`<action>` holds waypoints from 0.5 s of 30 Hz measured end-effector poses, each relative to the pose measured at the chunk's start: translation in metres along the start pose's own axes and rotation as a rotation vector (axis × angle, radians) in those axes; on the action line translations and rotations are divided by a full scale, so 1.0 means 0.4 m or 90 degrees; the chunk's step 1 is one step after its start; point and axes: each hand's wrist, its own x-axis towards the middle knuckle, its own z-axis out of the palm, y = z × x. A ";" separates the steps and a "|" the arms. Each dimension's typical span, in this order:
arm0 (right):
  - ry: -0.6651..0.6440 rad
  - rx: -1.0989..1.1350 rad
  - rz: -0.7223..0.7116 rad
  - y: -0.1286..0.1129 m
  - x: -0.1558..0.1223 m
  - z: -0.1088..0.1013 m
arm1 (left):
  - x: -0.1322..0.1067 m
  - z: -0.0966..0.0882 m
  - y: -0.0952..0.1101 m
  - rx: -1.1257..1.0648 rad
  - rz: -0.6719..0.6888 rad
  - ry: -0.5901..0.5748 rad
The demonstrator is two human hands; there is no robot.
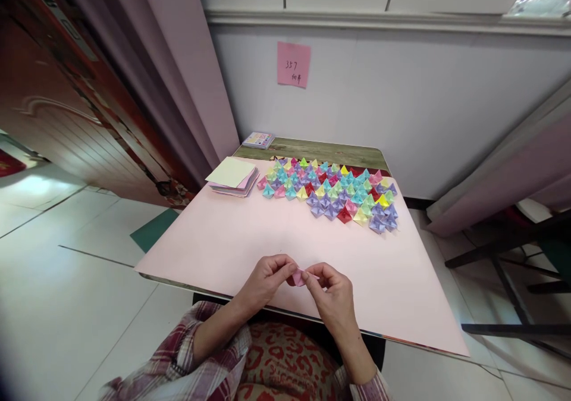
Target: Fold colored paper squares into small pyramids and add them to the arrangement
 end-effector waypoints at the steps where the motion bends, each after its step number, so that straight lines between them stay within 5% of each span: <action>1: -0.009 0.004 0.003 0.000 0.000 0.001 | -0.001 -0.002 0.000 0.016 0.000 0.002; 6: -0.058 0.024 0.018 0.005 0.000 0.001 | -0.003 -0.004 -0.005 0.100 0.007 0.014; 15: 0.046 -0.002 0.028 0.021 -0.006 0.002 | -0.006 0.012 -0.032 -0.058 -0.096 -0.015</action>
